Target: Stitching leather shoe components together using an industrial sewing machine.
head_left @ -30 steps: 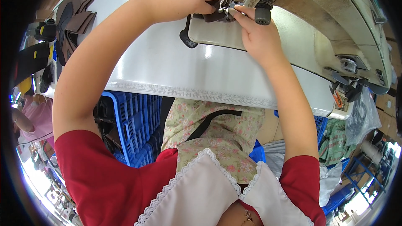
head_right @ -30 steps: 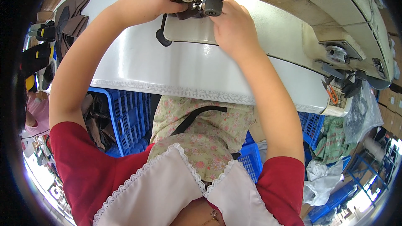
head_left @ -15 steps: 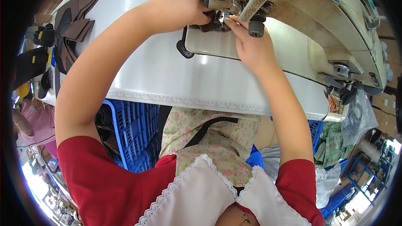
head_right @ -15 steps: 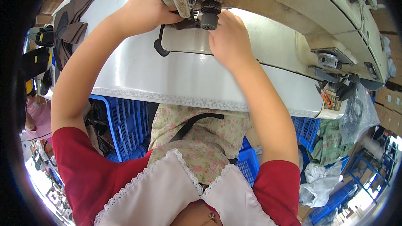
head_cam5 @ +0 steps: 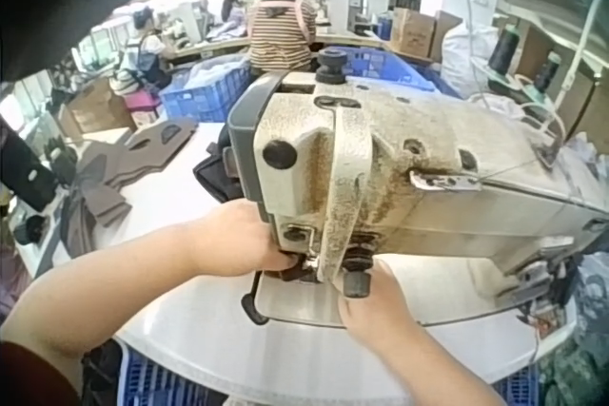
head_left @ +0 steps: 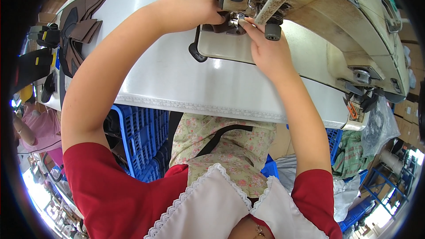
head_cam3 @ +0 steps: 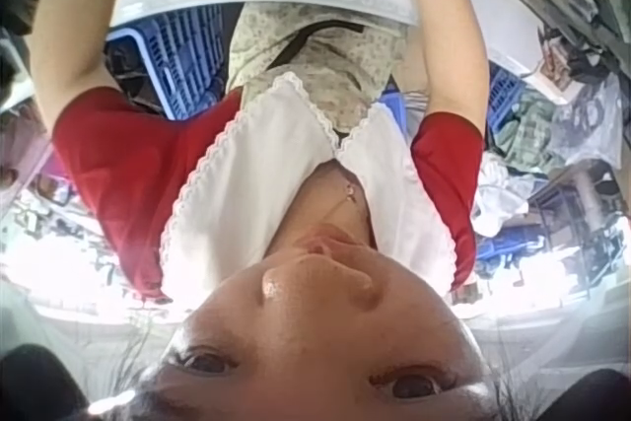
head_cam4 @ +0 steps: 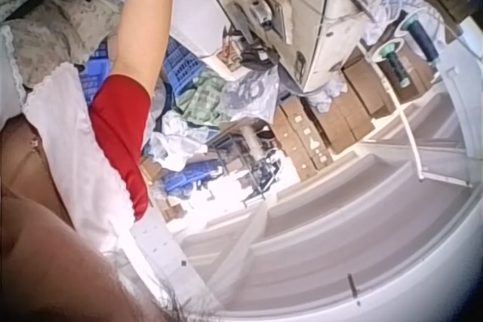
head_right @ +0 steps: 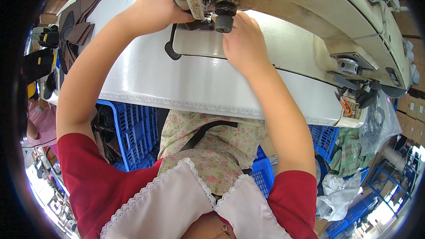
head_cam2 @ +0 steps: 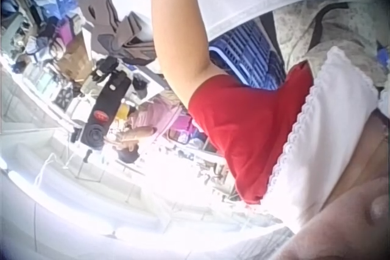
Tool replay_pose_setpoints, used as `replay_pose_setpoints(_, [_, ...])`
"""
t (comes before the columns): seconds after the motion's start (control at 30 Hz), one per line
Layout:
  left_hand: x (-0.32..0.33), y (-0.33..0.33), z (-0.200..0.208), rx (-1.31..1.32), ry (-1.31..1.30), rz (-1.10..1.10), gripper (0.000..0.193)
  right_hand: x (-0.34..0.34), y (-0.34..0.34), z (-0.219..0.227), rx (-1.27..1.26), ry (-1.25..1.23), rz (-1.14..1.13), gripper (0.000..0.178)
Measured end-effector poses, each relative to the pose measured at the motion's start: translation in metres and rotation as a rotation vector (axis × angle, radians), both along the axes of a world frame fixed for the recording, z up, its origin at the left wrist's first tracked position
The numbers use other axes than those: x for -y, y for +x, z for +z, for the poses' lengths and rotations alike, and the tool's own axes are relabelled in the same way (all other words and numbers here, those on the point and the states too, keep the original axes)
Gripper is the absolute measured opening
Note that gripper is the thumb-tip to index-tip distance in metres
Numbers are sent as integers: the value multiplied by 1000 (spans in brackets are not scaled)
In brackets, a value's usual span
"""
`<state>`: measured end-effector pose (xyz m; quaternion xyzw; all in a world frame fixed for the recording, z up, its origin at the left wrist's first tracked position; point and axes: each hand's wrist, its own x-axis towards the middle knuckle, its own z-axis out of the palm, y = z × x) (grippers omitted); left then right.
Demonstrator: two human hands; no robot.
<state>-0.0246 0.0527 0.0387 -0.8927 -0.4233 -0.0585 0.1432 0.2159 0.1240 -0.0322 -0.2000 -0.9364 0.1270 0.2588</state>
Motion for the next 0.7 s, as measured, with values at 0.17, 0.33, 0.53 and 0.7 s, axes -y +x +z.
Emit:
replay_pose_setpoints(0.17, [-1,-1,0,-11,-6,0,27,1,-1,1,0,-6,12,48])
replay_pose_setpoints(0.33, [-2,0,-5,48,-9,17,22,-1,0,-1,-7,-9,22,49])
replay_pose_setpoints(0.53, [-2,0,-4,58,2,43,18,-1,-1,1,-23,3,26,50])
replay_pose_setpoints(0.7, [-2,1,-5,104,-23,86,18,1,-1,1,-18,19,15,50])
